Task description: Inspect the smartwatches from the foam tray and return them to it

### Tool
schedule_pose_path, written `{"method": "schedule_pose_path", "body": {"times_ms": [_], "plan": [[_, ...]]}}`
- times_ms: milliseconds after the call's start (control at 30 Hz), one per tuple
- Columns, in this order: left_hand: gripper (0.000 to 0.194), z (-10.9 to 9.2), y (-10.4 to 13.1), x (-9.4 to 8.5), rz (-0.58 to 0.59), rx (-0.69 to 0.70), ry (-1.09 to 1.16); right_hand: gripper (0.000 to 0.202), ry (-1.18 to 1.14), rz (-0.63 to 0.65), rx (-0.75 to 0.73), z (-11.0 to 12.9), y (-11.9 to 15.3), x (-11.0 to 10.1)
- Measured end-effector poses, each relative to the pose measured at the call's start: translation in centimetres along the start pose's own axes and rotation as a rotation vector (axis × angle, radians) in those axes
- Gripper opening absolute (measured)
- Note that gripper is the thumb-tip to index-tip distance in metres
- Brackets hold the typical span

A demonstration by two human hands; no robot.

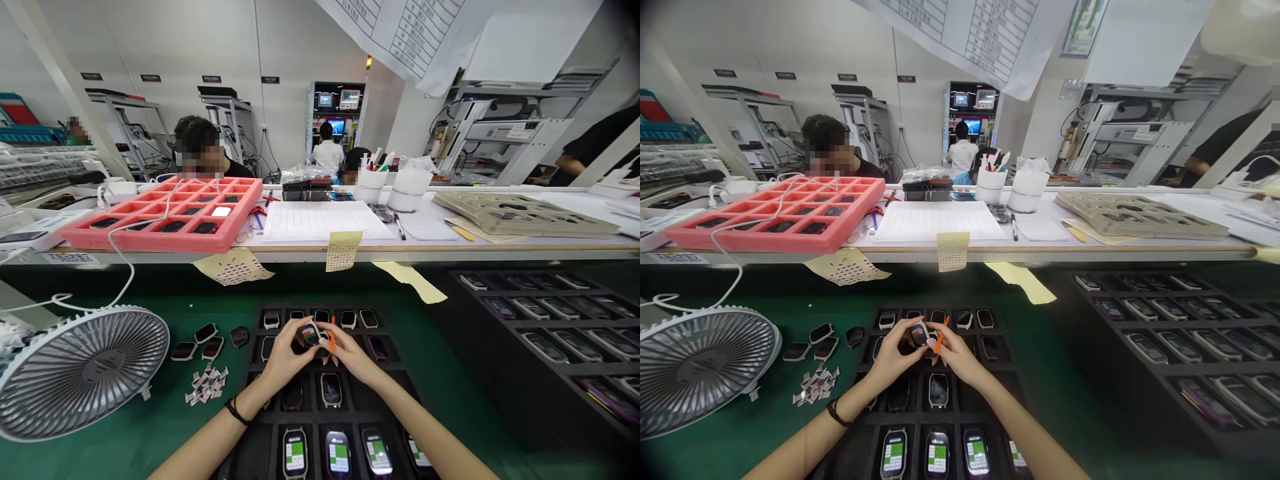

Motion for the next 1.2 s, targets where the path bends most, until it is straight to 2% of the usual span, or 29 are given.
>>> {"method": "schedule_pose_path", "body": {"times_ms": [67, 200, 267, 500, 667, 900, 1100, 1200], "plan": [[0.046, 0.1, 0.0, 0.0, 0.006, -0.010, 0.020, 0.047, -0.040, -0.016, 0.009, 0.0, -0.2, -0.2], [0.047, -0.8, 0.1, 0.4, 0.081, 0.105, 0.004, 0.049, -0.086, -0.066, 0.009, 0.0, -0.4, -0.7], [0.048, -0.9, 0.2, 0.5, 0.087, 0.115, -0.001, 0.048, -0.091, -0.076, -0.001, 0.1, -0.4, -0.8], [0.048, 0.3, 0.1, -0.2, -0.018, -0.052, 0.046, 0.050, -0.134, -0.099, -0.003, 0.2, -0.4, -1.1], [0.047, -0.2, 0.1, 0.1, 0.024, -0.021, 0.010, 0.052, -0.154, -0.094, 0.016, 0.1, -0.5, -1.1], [0.053, 1.1, 0.2, 1.0, 0.110, -0.140, 0.124, 0.051, -0.121, -0.137, 0.026, 0.5, -0.3, -1.4], [0.062, 2.2, 0.1, 1.8, 0.149, -0.226, 0.335, 0.049, -0.119, -0.159, 0.023, 0.7, -0.3, -1.5], [0.056, 2.4, -0.1, 1.6, 0.124, -0.302, 0.462, 0.049, -0.114, -0.170, 0.023, 0.7, -0.3, -1.6]]}}
Point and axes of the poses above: each hand's wrist, its own y-axis away from the middle knuckle, its own x-axis out of the palm, z = x × y, the point moved 6 cm from there along -y, towards the middle knuckle, and after that the axes turned 13 degrees about -y, right-handed, at the moved point
